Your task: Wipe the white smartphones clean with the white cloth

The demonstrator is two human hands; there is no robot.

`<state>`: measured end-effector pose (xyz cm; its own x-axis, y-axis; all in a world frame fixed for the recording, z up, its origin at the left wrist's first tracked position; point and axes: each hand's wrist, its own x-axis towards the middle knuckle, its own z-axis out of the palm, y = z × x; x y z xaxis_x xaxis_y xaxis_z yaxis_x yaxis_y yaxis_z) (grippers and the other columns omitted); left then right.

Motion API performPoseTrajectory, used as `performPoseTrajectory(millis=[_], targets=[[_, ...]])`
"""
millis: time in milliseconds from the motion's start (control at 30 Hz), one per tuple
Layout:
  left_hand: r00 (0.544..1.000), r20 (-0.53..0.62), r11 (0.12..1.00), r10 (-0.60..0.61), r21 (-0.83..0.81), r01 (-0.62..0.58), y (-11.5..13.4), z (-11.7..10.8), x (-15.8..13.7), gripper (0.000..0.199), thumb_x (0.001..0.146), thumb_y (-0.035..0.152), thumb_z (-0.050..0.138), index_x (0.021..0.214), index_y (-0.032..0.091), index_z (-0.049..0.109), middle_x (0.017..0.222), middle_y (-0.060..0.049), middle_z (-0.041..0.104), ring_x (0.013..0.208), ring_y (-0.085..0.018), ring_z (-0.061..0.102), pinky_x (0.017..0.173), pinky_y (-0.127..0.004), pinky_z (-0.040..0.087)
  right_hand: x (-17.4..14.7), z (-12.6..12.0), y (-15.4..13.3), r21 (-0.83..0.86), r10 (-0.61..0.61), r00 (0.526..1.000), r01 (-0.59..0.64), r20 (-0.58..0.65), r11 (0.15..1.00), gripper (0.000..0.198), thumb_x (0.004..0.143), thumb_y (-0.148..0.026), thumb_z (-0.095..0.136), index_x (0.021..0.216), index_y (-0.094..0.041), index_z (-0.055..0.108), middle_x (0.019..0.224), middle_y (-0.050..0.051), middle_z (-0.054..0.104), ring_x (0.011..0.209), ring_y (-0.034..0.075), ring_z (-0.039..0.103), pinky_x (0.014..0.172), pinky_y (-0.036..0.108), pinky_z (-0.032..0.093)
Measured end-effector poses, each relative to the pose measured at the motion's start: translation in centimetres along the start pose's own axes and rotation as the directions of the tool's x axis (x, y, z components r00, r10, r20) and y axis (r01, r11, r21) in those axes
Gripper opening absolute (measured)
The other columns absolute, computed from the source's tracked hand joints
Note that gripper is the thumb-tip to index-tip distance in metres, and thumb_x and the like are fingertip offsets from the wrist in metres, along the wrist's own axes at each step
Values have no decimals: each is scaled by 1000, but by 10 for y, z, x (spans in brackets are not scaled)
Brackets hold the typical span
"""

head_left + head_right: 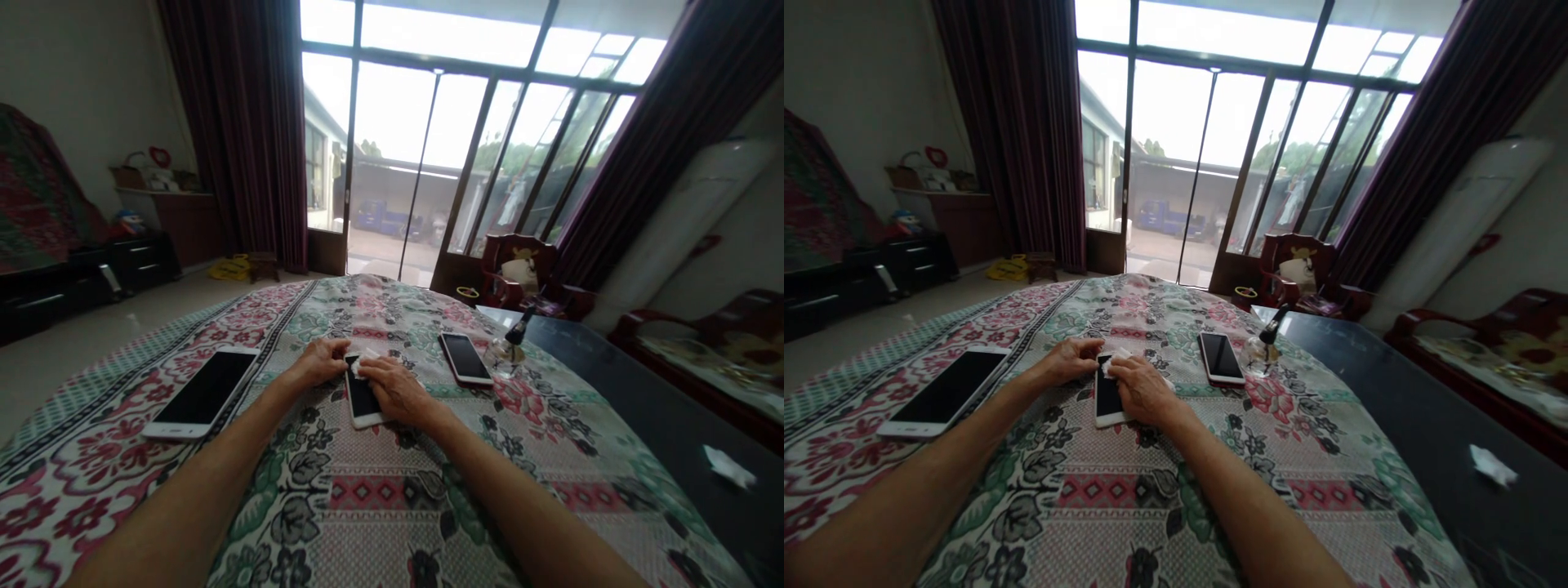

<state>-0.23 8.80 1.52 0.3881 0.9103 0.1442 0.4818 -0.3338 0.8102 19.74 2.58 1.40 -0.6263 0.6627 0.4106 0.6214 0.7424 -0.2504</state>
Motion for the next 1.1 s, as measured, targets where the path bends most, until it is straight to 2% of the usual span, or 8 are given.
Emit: performPoseTrajectory(millis=[167, 333, 567, 633, 733, 833, 967, 1100], targets=[[998, -47, 994, 42, 100, -37, -7, 1, 2, 36, 62, 19, 59, 95, 14, 69, 69, 1, 60, 66, -14, 52, 61, -22, 38, -20, -4, -7, 105, -55, 998, 58, -31, 993, 41, 82, -5, 41, 113, -18, 64, 127, 7, 62, 119, 17, 52, 107, 37, 37], [997, -63, 994, 48, 102, -41, -16, 2, 5, 47, 63, 20, 61, 109, 13, 68, 80, -2, 67, 72, -16, 60, 66, -24, 45, -28, -3, -15, 212, -73, 991, 96, -116, 972, 35, 69, -2, 45, 87, -18, 71, 105, 4, 72, 98, 15, 63, 96, 33, 44], [988, -151, 991, 30, 135, -10, 0, 11, 1, 56, 67, 14, 59, 123, 14, 62, 98, -6, 73, 87, -18, 66, 81, -27, 49, -27, -4, -15, 300, 66, 983, -12, -171, 954, 28, 69, -2, 45, 66, -19, 67, 76, 0, 72, 72, 12, 64, 78, 26, 48], [986, -162, 991, 25, 135, -3, 7, 17, 0, 54, 71, 15, 57, 125, 15, 60, 102, -7, 72, 90, -18, 66, 81, -26, 49, -28, -7, -6, 272, 134, 959, -64, -250, 960, 28, 69, -1, 45, 66, -20, 67, 74, 1, 71, 71, 13, 64, 76, 27, 48], [980, -201, 965, 1, 257, 52, 19, 23, -1, 51, 74, 17, 57, 126, 14, 59, 105, -8, 71, 92, -18, 66, 81, -25, 48, -29, -14, 10, 209, 227, 881, -150, -416, 966, 30, 69, -1, 44, 69, -20, 68, 79, 2, 72, 79, 16, 65, 80, 30, 49], [981, -193, 906, 13, 417, 70, 29, 26, -3, 45, 76, 13, 55, 121, 13, 62, 99, -9, 72, 89, -20, 66, 80, -26, 47, -29, -16, 19, 163, 217, 845, -157, -489, 974, 35, 71, 0, 43, 81, -20, 70, 95, 5, 72, 94, 18, 64, 88, 34, 49], [986, -167, 868, -15, 486, 95, 35, 26, -6, 40, 77, 9, 50, 115, 12, 64, 89, -8, 72, 80, -19, 66, 75, -26, 46, -25, -12, 15, 89, 131, 904, -104, -406, 991, 42, 70, 1, 44, 98, -19, 69, 111, 7, 68, 106, 19, 60, 95, 37, 46], [987, -156, 858, -42, 500, 116, 36, 26, -7, 41, 77, 10, 52, 117, 15, 63, 86, -7, 72, 79, -18, 65, 72, -25, 45, -24, -8, 7, 74, 119, 967, -104, -226, 992, 38, 68, 1, 46, 89, -21, 70, 101, 4, 71, 98, 17, 62, 94, 34, 46]])
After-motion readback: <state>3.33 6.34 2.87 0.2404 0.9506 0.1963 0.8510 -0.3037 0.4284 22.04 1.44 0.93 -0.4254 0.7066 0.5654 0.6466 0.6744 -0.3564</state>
